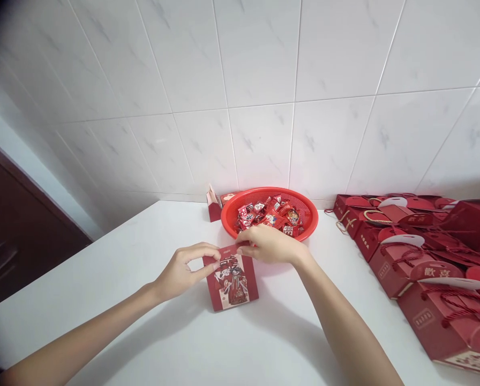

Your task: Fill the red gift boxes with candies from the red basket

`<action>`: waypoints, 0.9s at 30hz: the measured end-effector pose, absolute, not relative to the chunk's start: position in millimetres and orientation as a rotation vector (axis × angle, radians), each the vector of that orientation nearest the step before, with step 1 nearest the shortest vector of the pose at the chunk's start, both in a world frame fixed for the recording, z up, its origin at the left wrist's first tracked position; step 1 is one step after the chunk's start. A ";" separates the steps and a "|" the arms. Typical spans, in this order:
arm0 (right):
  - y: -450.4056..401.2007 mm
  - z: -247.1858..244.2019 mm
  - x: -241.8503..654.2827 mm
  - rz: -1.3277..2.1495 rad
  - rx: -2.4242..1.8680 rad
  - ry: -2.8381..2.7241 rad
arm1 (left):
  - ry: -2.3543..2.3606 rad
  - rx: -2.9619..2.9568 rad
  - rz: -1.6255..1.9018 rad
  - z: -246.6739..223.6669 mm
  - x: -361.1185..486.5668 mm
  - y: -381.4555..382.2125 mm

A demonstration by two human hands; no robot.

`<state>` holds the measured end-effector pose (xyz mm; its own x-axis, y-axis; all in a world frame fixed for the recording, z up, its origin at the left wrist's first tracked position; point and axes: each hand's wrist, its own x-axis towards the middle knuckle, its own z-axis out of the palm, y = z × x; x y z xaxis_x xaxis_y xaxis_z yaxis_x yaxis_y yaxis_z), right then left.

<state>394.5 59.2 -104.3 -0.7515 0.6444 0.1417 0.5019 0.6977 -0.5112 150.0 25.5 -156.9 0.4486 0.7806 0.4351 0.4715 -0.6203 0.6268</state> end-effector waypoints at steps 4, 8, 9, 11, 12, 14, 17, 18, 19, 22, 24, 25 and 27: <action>58.4 -104.4 391.6 0.626 -0.977 -2.622 | 1.041 2.295 1.023 -158.6 150.3 25.1; 59.6 -110.8 386.3 0.534 -1.073 -2.643 | 1.020 2.284 1.023 -160.9 147.9 26.8; 60.7 -113.1 385.3 0.505 -1.085 -2.648 | 1.025 2.275 1.026 -161.7 146.9 27.3; 63.4 -116.9 384.6 0.482 -1.072 -2.644 | 1.056 2.256 1.025 -163.4 145.1 27.7; 64.9 -118.3 385.0 0.496 -1.050 -2.633 | 1.080 2.243 1.022 -164.2 144.3 27.7; 67.7 -120.6 387.2 0.587 -0.973 -2.611 | 1.134 2.201 1.009 -165.4 143.2 27.4; 69.9 -125.7 391.0 0.751 -0.847 -2.549 | 1.193 2.110 0.961 -166.1 142.0 26.8; 69.7 -127.7 392.3 0.773 -0.830 -2.519 | 1.202 2.081 0.943 -166.1 141.3 26.8; 68.7 -129.1 393.7 0.773 -0.827 -2.489 | 1.207 2.058 0.928 -165.8 140.4 27.0; 61.1 -122.1 403.0 0.710 -0.829 -2.409 | 1.189 2.025 0.965 -163.4 137.2 27.3; 51.6 -102.9 417.5 0.628 -0.829 -2.334 | 1.152 1.987 1.054 -159.9 136.4 26.2; 45.5 -89.0 428.2 0.583 -0.853 -2.272 | 1.145 1.946 1.094 -157.6 136.8 24.9; 30.1 -56.3 456.5 0.460 -0.956 -2.147 | 1.183 1.858 1.144 -153.1 138.5 21.5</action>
<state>456.5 30.1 -56.3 -0.4573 0.7509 0.4765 0.4897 0.6599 -0.5698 138.5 21.5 -153.1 0.2132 0.9211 0.3257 0.3563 -0.3837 0.8520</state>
